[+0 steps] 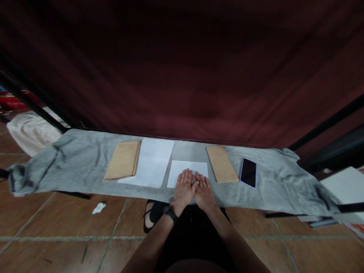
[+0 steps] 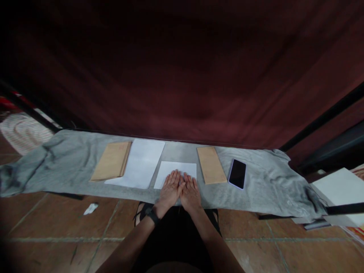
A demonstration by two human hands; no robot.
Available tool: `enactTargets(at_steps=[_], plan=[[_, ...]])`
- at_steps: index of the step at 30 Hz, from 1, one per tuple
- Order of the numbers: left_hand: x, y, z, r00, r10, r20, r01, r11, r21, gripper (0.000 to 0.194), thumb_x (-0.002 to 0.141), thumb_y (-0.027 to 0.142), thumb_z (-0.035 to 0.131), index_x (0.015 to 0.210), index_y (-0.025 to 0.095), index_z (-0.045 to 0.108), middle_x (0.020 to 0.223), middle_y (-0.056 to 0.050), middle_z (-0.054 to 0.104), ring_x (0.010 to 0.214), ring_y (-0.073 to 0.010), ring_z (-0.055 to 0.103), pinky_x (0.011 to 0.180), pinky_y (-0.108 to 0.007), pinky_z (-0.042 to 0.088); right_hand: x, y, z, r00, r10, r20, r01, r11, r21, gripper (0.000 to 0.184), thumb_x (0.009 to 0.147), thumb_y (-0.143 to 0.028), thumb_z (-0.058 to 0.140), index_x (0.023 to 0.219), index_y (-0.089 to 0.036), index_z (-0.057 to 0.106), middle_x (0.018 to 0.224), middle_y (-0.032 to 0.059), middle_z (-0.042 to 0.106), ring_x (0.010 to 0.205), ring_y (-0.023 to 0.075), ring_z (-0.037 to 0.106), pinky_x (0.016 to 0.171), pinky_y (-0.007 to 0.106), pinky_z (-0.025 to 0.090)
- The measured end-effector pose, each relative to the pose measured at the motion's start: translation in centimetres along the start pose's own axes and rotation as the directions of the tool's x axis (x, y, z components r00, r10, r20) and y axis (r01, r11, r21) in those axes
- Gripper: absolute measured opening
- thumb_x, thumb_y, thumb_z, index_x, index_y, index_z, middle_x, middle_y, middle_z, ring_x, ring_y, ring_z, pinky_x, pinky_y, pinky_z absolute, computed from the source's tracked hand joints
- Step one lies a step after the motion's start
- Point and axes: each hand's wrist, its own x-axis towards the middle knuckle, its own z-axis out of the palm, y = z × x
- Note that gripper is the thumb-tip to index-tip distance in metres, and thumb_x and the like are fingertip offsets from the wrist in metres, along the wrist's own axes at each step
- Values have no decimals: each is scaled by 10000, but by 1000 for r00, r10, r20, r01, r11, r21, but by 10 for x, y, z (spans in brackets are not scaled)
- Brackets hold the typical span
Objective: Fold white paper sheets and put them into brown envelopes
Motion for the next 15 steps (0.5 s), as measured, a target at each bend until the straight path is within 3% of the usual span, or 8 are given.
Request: enactTargets(at_steps=[8,15], plan=[[-16,-39,-11,996,-74,-39,76,996,46,605,1015,385,308,1547,97,314,1618,-150,305,1518,-241,233,1240,-446,206,-6,5,0,997,-5,-71,3,1000,-22,550,1044,-332,324,1545,-106,341,1604,133,321,1478,247,316,1215,472,214],[-28,-47,-14,985,-133,-110,141,988,66,618,1001,361,342,1549,77,305,1613,-166,307,1506,-269,268,1231,-462,230,-21,20,1,987,48,-154,-50,999,-10,568,1037,-341,345,1545,-87,338,1585,155,358,1452,268,364,1200,466,262]])
